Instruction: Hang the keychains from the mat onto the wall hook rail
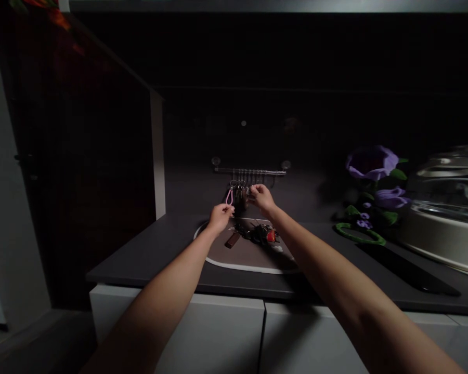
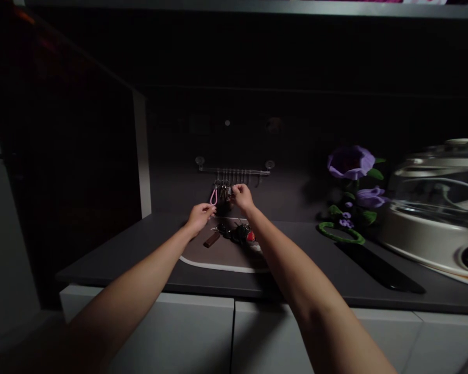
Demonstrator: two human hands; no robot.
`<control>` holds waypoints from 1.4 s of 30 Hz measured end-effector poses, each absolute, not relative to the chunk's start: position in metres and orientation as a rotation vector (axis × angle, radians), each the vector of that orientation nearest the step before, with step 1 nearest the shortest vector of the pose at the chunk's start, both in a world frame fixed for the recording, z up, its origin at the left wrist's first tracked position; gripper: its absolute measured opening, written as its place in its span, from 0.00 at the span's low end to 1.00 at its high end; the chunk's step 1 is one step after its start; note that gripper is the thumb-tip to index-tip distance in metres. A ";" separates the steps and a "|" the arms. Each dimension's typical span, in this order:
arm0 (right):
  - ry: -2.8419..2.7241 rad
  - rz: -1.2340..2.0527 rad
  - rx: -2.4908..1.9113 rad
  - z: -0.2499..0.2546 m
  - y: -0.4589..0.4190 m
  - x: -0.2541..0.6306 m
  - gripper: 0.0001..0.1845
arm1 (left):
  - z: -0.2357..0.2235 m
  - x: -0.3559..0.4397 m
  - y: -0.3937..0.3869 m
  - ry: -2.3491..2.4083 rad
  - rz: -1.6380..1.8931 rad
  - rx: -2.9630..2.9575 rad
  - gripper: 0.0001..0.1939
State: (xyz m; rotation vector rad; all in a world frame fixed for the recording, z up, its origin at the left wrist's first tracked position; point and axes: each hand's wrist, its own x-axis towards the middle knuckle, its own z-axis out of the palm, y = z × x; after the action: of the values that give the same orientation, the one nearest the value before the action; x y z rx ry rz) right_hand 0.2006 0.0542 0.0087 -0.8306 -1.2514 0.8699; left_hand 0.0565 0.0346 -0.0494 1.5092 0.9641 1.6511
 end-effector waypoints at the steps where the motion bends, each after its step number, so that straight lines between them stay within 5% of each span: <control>1: -1.233 0.875 -0.836 0.014 0.057 0.199 0.07 | -0.050 0.056 0.035 0.964 1.662 1.507 0.03; 13: -1.051 0.775 -0.975 0.040 0.090 0.176 0.05 | -0.050 0.053 0.040 0.997 1.686 1.501 0.03; 42: -1.000 0.891 -0.945 0.015 0.099 0.182 0.07 | -0.050 0.052 0.039 1.014 1.673 1.495 0.03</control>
State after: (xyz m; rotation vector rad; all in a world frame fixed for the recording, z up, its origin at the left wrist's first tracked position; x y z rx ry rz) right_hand 0.1820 0.0986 0.0148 -0.9448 -1.0001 0.8911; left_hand 0.0516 0.0387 -0.0496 1.4945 1.0136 1.6733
